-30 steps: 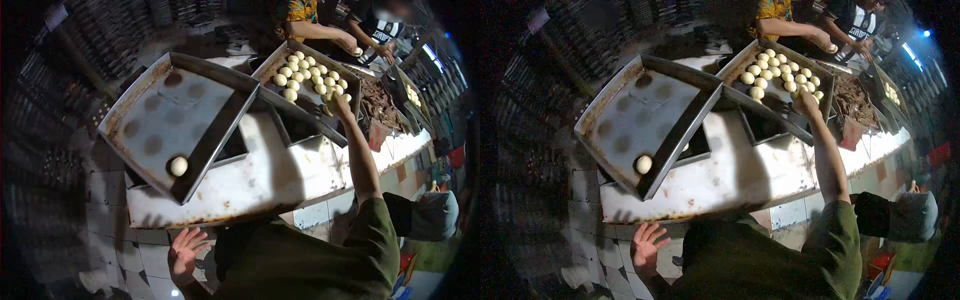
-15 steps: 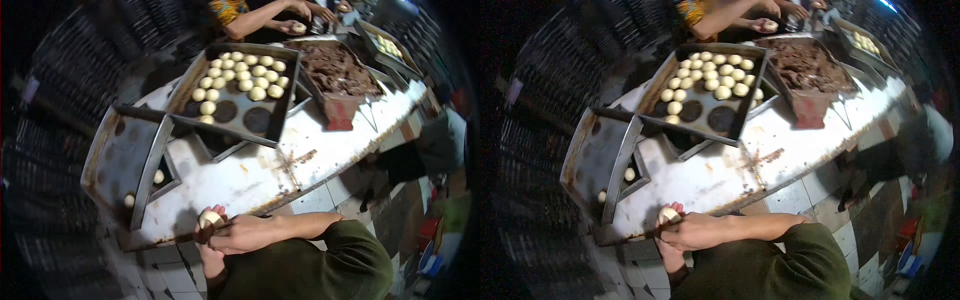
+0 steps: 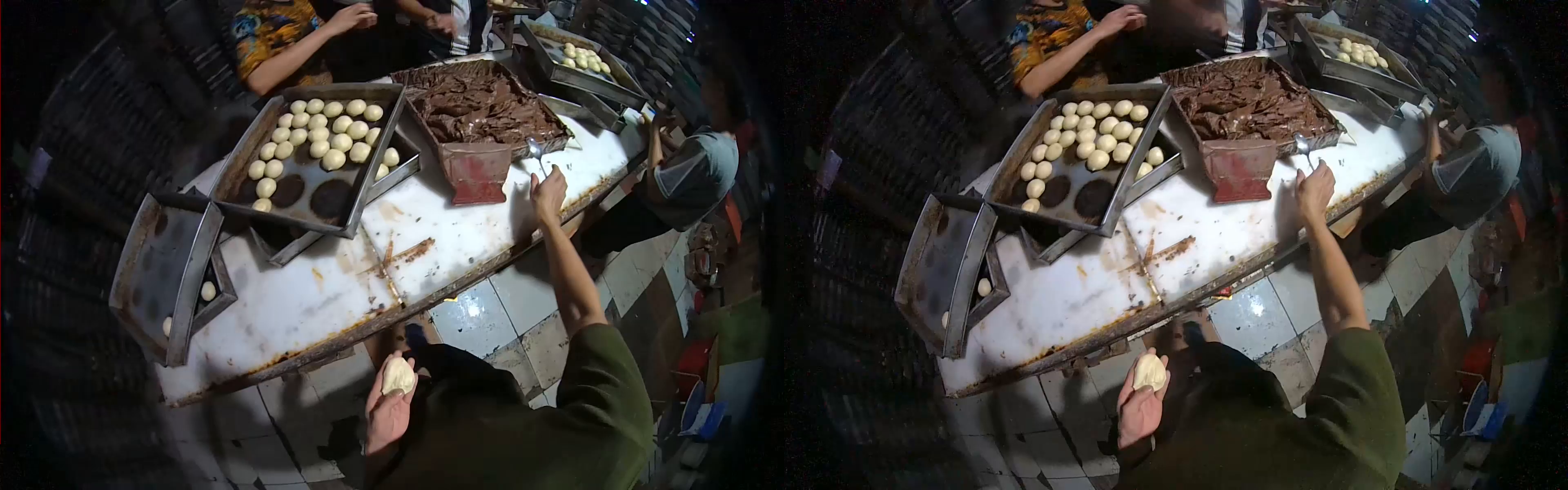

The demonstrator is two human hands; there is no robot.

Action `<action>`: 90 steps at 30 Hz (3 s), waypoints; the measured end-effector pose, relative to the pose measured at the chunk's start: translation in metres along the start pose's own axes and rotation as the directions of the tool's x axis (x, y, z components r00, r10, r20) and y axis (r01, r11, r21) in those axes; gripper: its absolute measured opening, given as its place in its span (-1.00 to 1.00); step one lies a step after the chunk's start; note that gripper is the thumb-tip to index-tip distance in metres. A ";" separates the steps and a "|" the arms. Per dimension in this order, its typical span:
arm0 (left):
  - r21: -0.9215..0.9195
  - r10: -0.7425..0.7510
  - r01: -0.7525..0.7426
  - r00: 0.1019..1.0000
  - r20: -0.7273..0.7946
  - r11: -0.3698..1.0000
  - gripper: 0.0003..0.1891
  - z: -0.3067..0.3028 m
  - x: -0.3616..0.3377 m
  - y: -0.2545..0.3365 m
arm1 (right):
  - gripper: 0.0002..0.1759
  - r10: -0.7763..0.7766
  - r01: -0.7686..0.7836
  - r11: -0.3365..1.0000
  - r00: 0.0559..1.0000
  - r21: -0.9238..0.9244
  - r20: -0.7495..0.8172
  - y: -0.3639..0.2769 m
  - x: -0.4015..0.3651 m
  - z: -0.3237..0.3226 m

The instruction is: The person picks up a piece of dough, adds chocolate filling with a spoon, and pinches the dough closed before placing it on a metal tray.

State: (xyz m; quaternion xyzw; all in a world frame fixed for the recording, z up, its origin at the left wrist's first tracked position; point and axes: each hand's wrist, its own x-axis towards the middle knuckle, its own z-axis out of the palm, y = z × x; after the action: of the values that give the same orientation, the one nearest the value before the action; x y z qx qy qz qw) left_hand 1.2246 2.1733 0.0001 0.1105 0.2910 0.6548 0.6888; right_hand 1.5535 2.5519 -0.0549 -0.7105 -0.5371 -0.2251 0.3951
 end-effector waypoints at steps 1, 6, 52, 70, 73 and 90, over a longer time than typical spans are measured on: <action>0.102 -0.020 0.024 0.999 -0.032 0.995 -0.41 0.006 0.004 -0.003 | -0.45 -0.009 0.006 1.000 0.996 0.029 0.091 0.012 0.012 0.005; 0.175 -0.115 0.114 0.993 -0.003 0.978 -0.44 0.057 0.099 -0.041 | -0.55 0.032 -0.103 0.977 0.936 0.187 0.352 0.032 0.016 0.030; -0.295 0.169 -0.100 0.960 0.222 0.950 -0.23 0.168 0.199 -0.022 | -0.57 -0.238 0.104 0.831 0.955 0.546 0.180 -0.014 0.003 -0.010; -0.150 0.487 -0.551 0.813 -0.320 0.821 -0.56 -0.010 -0.116 0.060 | -0.78 -0.961 0.101 -0.269 -0.088 0.958 -0.260 -0.302 -0.182 -0.318; 0.115 0.612 -0.610 0.730 -0.304 0.784 -0.61 -0.032 -0.138 0.065 | -0.75 -0.922 -0.209 0.124 -0.385 0.970 0.035 -0.353 -0.180 -0.356; 0.378 0.683 -0.569 0.620 -0.386 0.730 -0.52 -0.089 -0.096 0.194 | -0.92 -0.948 -0.524 0.254 -0.300 0.813 0.103 -0.492 -0.221 -0.296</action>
State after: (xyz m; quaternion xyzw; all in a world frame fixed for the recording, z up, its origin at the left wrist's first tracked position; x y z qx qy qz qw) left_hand 1.0162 2.0828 0.0569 0.1069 0.4717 0.8229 0.2983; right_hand 1.0503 2.2392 0.1112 0.0007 -0.8118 0.5838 0.0116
